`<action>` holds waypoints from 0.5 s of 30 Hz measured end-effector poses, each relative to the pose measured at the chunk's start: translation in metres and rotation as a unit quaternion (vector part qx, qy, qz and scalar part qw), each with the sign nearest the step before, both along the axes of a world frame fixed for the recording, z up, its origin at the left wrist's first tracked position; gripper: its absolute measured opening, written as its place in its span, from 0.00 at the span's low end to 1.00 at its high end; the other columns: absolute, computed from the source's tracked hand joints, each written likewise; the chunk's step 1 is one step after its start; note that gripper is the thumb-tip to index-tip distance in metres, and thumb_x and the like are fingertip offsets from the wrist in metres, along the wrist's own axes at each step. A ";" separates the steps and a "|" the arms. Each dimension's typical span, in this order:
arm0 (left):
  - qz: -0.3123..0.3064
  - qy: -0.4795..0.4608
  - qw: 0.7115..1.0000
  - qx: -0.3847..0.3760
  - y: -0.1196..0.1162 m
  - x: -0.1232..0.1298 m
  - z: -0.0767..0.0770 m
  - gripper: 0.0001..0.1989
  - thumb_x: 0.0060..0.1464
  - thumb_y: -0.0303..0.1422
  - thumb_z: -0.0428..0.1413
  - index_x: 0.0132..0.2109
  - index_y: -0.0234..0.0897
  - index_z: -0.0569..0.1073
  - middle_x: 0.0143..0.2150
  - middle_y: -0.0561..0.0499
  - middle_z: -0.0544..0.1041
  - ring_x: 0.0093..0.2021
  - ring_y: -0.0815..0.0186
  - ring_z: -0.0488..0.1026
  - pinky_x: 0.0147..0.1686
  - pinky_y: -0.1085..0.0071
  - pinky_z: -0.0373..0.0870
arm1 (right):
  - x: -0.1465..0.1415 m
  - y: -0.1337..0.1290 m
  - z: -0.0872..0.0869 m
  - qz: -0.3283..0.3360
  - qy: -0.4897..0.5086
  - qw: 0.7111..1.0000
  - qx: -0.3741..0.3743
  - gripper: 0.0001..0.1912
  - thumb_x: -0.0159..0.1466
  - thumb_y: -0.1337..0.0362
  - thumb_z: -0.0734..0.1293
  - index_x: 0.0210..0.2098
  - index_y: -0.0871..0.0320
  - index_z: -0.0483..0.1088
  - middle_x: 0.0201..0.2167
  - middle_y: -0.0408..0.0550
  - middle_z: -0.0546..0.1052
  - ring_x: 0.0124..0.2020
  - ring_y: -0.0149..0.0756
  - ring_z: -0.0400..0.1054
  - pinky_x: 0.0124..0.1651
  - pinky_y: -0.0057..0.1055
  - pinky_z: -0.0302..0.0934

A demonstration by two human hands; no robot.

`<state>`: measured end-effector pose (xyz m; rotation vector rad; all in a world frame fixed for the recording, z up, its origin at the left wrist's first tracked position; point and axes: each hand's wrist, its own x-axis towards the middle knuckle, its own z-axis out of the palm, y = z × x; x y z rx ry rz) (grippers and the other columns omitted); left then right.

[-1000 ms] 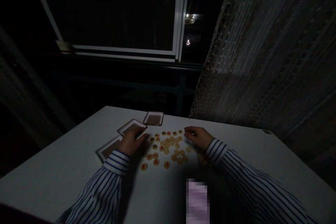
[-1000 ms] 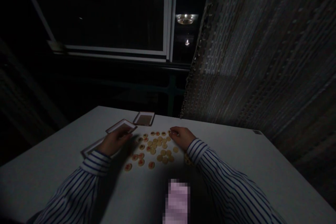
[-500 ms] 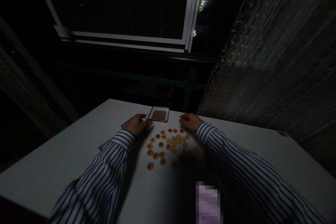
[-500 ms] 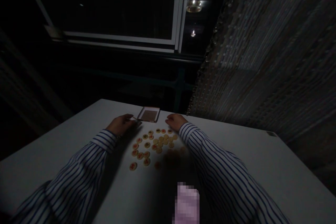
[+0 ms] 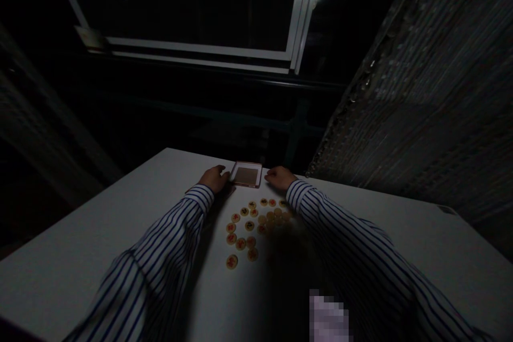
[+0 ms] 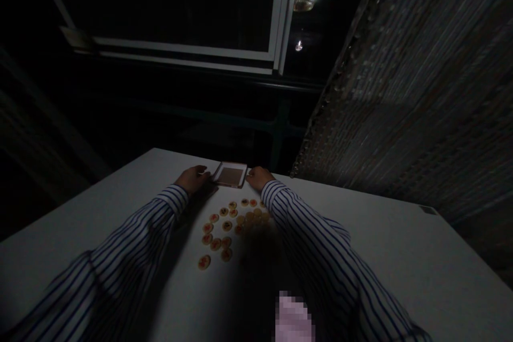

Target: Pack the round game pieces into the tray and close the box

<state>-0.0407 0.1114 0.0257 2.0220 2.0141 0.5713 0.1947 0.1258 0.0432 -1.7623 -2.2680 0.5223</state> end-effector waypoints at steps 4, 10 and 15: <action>-0.002 0.021 1.000 -0.013 0.012 0.002 -0.005 0.22 0.54 0.38 0.43 0.52 0.28 0.65 0.50 0.40 0.70 0.50 0.60 0.67 0.48 0.70 0.62 | -0.010 0.008 -0.008 -0.006 -0.007 1.000 -0.010 0.14 0.58 0.59 0.59 0.34 0.60 0.73 0.33 0.50 0.76 0.36 0.34 0.69 0.33 0.24 0.55; -0.010 0.053 0.998 -0.038 0.023 0.011 -0.014 0.20 0.54 0.36 0.43 0.50 0.32 0.67 0.48 0.41 0.72 0.48 0.61 0.69 0.46 0.71 0.63 | -0.021 0.020 -0.023 -0.025 -0.018 0.999 -0.030 0.15 0.57 0.57 0.60 0.32 0.61 0.74 0.34 0.52 0.76 0.38 0.37 0.69 0.34 0.26 0.57; -0.017 0.079 0.996 -0.045 0.028 0.016 -0.020 0.17 0.54 0.38 0.43 0.45 0.36 0.70 0.44 0.41 0.75 0.46 0.59 0.70 0.43 0.67 0.64 | -0.026 0.026 -0.031 -0.043 -0.026 0.998 -0.046 0.17 0.57 0.56 0.59 0.35 0.61 0.73 0.36 0.54 0.76 0.38 0.38 0.69 0.33 0.27 0.58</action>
